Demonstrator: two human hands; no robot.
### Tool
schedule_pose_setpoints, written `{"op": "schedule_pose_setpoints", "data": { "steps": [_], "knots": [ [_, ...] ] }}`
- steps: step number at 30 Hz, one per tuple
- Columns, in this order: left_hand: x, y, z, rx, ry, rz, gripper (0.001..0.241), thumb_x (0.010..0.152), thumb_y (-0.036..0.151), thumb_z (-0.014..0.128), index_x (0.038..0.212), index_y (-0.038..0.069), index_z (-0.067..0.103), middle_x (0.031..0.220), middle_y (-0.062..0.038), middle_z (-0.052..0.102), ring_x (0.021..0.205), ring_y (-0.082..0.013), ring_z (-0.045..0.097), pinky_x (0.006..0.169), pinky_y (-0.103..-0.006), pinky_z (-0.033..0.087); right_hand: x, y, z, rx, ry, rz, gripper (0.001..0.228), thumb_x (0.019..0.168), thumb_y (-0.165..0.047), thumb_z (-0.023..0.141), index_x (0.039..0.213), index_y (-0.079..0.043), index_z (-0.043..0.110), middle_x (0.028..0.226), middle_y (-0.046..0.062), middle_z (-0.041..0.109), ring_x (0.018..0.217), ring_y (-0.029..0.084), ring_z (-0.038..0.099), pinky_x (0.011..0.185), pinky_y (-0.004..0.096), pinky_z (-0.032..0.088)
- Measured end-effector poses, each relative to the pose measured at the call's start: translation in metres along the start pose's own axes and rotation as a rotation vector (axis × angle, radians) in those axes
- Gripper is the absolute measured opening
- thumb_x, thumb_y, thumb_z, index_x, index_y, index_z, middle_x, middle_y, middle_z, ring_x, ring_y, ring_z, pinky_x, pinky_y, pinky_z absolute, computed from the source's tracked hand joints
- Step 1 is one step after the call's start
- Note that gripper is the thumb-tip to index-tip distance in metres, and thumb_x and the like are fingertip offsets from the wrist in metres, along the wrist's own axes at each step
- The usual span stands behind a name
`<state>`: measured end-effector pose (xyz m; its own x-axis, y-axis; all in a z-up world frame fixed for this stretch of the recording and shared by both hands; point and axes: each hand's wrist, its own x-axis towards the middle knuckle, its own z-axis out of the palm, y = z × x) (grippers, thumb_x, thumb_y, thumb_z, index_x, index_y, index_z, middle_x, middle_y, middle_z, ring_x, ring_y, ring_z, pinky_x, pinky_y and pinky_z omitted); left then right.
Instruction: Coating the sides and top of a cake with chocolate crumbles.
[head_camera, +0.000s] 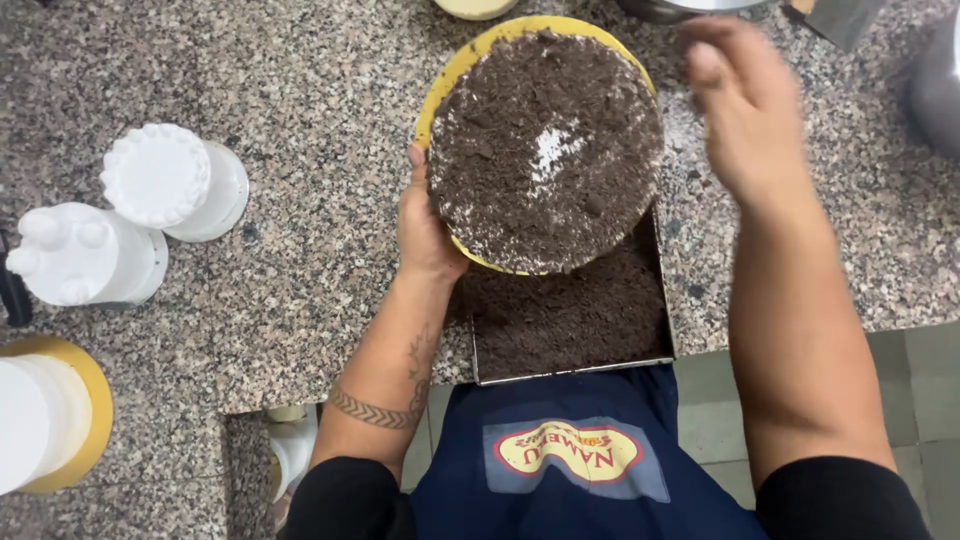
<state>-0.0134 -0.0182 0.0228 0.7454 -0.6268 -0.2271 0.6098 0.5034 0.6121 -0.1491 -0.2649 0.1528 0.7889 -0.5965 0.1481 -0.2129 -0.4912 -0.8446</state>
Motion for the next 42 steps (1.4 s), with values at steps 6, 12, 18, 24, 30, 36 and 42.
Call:
{"op": "schedule_pose_setpoints", "data": {
  "steps": [6, 12, 18, 24, 30, 36, 42],
  "knots": [
    [-0.001, 0.042, 0.019, 0.024, -0.051, 0.105, 0.088, 0.09, 0.069, 0.057, 0.144, 0.001, 0.047, 0.137, -0.021, 0.062, 0.131, -0.0385, 0.061, 0.108, -0.0576, 0.054, -0.047, 0.072, 0.014, -0.281, 0.258, -0.705, 0.029, 0.103, 0.004, 0.056, 0.129, -0.007, 0.061, 0.141, 0.009, 0.057, 0.132, 0.027, 0.053, 0.113, 0.041, 0.044],
    [0.012, 0.049, 0.018, 0.148, 0.069, 0.162, 0.095, 0.091, 0.07, 0.059, 0.148, -0.005, 0.046, 0.14, -0.027, 0.058, 0.13, -0.0449, 0.06, 0.111, -0.0607, 0.051, -0.05, 0.046, 0.017, -0.569, 0.141, -0.617, 0.042, 0.09, 0.011, 0.06, 0.127, -0.007, 0.07, 0.16, 0.021, 0.045, 0.151, 0.041, 0.037, 0.127, 0.053, 0.03],
    [0.006, 0.06, 0.036, 0.086, 0.0, 0.171, 0.085, 0.091, 0.069, 0.057, 0.143, 0.002, 0.05, 0.137, -0.022, 0.061, 0.13, -0.0402, 0.059, 0.114, -0.0608, 0.048, -0.05, 0.023, 0.014, -0.634, 0.05, -0.608, 0.041, 0.088, 0.006, 0.063, 0.127, -0.005, 0.069, 0.162, 0.022, 0.042, 0.152, 0.045, 0.034, 0.126, 0.056, 0.03],
    [0.0, 0.071, 0.048, 0.139, 0.078, 0.152, 0.088, 0.087, 0.071, 0.053, 0.144, 0.004, 0.05, 0.141, -0.02, 0.061, 0.132, -0.0359, 0.058, 0.108, -0.0523, 0.05, -0.053, 0.011, 0.009, -0.593, 0.091, -0.608, 0.041, 0.089, 0.005, 0.062, 0.128, -0.006, 0.068, 0.161, 0.02, 0.043, 0.153, 0.042, 0.037, 0.129, 0.054, 0.03],
    [0.001, 0.074, 0.037, 0.089, -0.058, 0.205, 0.082, 0.094, 0.064, 0.058, 0.145, 0.0, 0.049, 0.137, -0.023, 0.061, 0.126, -0.0368, 0.065, 0.108, -0.0526, 0.057, -0.068, 0.033, 0.007, -0.437, 0.232, -0.594, 0.036, 0.094, 0.001, 0.061, 0.128, -0.008, 0.066, 0.157, 0.017, 0.046, 0.149, 0.038, 0.04, 0.126, 0.049, 0.03],
    [0.007, 0.084, 0.042, 0.23, 0.017, 0.112, 0.074, 0.099, 0.061, 0.047, 0.138, -0.001, 0.058, 0.123, -0.023, 0.067, 0.111, -0.034, 0.069, 0.1, -0.0507, 0.059, -0.07, 0.035, 0.015, -0.425, 0.158, -0.602, 0.035, 0.093, 0.004, 0.058, 0.126, -0.006, 0.063, 0.154, 0.021, 0.043, 0.149, 0.04, 0.038, 0.126, 0.051, 0.031],
    [0.012, 0.079, 0.038, 0.216, -0.067, 0.142, 0.076, 0.096, 0.061, 0.053, 0.141, -0.001, 0.056, 0.13, -0.019, 0.07, 0.119, -0.0308, 0.071, 0.103, -0.0467, 0.059, -0.071, 0.054, 0.017, -0.433, 0.134, -0.585, 0.04, 0.093, 0.005, 0.059, 0.132, -0.005, 0.058, 0.154, 0.024, 0.039, 0.149, 0.043, 0.037, 0.126, 0.053, 0.033]
  ]
}}
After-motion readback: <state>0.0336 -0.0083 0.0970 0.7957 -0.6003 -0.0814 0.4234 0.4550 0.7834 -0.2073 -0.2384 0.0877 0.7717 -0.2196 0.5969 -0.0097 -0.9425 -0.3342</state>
